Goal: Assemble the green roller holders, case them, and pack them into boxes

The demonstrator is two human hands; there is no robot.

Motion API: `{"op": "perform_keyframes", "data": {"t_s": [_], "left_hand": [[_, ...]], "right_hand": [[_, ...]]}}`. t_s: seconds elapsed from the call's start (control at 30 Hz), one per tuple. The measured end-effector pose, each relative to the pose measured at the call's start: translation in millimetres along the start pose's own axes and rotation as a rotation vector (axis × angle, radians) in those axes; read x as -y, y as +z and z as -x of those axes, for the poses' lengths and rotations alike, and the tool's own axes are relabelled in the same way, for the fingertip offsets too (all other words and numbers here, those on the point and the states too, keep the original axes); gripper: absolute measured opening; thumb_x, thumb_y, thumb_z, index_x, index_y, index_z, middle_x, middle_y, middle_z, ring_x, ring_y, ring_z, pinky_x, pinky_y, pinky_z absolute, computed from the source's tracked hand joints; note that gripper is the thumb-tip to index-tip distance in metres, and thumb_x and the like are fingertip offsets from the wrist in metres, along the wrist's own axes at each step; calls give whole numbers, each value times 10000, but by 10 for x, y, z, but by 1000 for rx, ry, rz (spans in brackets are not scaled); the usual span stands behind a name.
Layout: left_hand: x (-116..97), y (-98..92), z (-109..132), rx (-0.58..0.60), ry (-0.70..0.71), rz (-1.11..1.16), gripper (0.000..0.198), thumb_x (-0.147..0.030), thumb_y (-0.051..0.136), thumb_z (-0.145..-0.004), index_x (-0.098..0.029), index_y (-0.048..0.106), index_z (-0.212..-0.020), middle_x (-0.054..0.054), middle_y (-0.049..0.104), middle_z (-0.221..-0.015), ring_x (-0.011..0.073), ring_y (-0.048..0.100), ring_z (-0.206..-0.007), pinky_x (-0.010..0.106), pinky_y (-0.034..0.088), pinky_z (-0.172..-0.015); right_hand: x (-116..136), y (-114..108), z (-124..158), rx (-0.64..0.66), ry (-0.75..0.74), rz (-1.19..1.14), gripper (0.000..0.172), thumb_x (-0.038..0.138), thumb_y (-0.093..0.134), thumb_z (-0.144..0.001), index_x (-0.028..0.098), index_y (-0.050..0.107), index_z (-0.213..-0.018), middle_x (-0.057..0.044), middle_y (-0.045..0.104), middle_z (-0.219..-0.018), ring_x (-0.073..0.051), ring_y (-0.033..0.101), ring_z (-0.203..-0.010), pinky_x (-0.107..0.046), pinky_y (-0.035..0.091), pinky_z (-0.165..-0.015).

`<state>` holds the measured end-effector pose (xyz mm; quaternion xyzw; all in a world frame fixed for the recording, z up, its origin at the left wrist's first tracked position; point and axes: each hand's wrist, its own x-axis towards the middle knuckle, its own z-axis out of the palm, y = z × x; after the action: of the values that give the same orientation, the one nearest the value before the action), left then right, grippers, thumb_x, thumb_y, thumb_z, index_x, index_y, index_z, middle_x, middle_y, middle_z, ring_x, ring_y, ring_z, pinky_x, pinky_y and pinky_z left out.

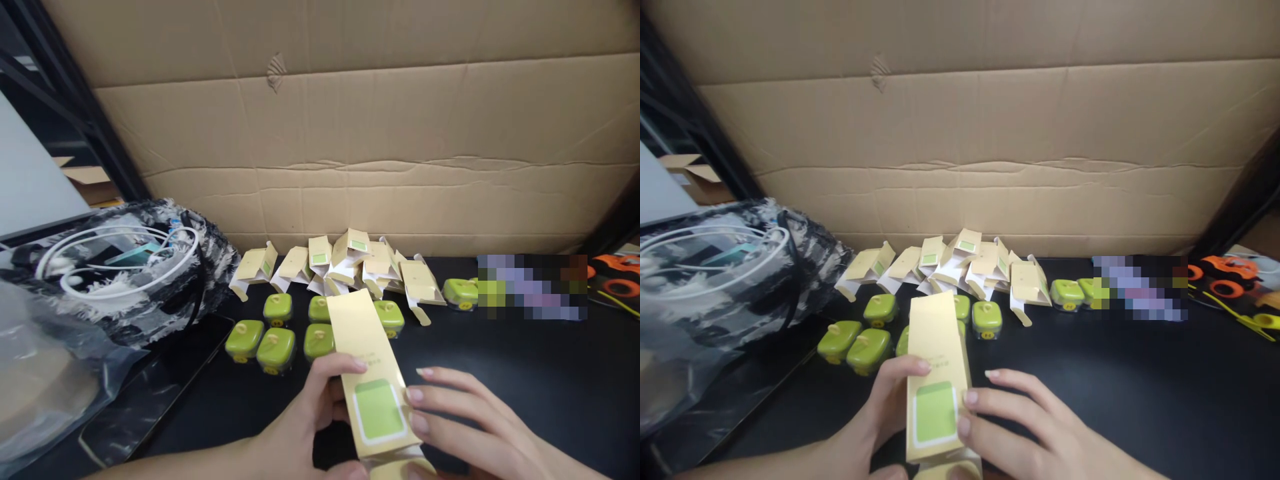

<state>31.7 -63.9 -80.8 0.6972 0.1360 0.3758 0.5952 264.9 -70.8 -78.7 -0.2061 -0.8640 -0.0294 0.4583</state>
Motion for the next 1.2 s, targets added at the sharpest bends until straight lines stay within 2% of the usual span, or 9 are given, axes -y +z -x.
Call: {"op": "perform_keyframes", "data": {"t_s": [0.13,0.23,0.47,0.6,0.83,0.97,1.07,1.13,1.2], "left_hand": [[20,-6,-1,0,5,11,595,-356,683,-840,-412,313,-1302,40,501,-1288,211,540,-1195,400,421,-996],[73,-16,15,-14,17,-10,684,-344,767,-761,-419,345,-1294,47,475,-1317,234,530,-1215,375,433,-979],[196,-33,29,-21,62,-50,691,-254,770,-770,-442,341,-1279,39,456,-1285,218,575,-1142,310,498,-878],[167,-12,51,-56,-17,-98,611,-269,729,-805,-443,351,-1253,28,458,-1231,210,594,-1083,311,503,-855],[194,30,45,-109,-67,-70,533,-388,719,-799,-462,401,-1220,11,462,-1189,145,599,-917,227,523,-715],[189,16,30,-57,-109,-47,601,-334,745,-786,-501,371,-1226,-2,477,-1174,160,591,-976,258,537,-757],[228,-27,39,-6,-55,-83,571,-267,702,-828,-496,377,-1238,9,443,-1241,175,585,-1026,260,545,-754],[292,-68,50,31,9,-77,554,-296,696,-832,-472,399,-1265,31,399,-1321,220,578,-1096,266,550,-751],[374,-105,56,43,-12,-32,672,-377,758,-764,-461,386,-1316,52,376,-1385,275,560,-1158,318,551,-801]], "right_hand": [[-10,-28,-53,36,-63,33,192,159,555,-934,280,699,-972,12,759,-920,-115,683,-1004,-301,408,-1075],[-6,-71,-143,27,-87,79,183,177,557,-939,271,713,-924,23,768,-870,-93,706,-929,-273,395,-1080],[-28,-156,-196,90,-216,143,184,194,529,-953,236,707,-948,33,779,-890,-115,708,-941,-294,386,-1097],[-64,-97,-102,54,-169,143,160,236,557,-950,208,701,-1015,31,777,-923,-106,688,-973,-281,326,-1137],[-83,-50,-29,45,-148,48,209,184,509,-967,201,702,-1046,23,765,-923,-84,699,-890,-218,417,-1063],[-81,-28,-51,40,-155,61,268,157,428,-993,176,693,-1029,8,763,-899,-88,706,-860,-191,418,-1052],[-56,20,-94,-13,-147,25,274,214,420,-1002,176,691,-978,0,753,-816,-95,711,-811,-179,447,-1013],[-26,36,-133,-39,-151,7,287,242,413,-1005,186,688,-944,7,740,-764,-95,713,-761,-179,458,-998],[0,2,-177,-39,-178,47,290,209,403,-1006,186,684,-939,21,741,-750,-87,712,-700,-182,442,-1017]]}}
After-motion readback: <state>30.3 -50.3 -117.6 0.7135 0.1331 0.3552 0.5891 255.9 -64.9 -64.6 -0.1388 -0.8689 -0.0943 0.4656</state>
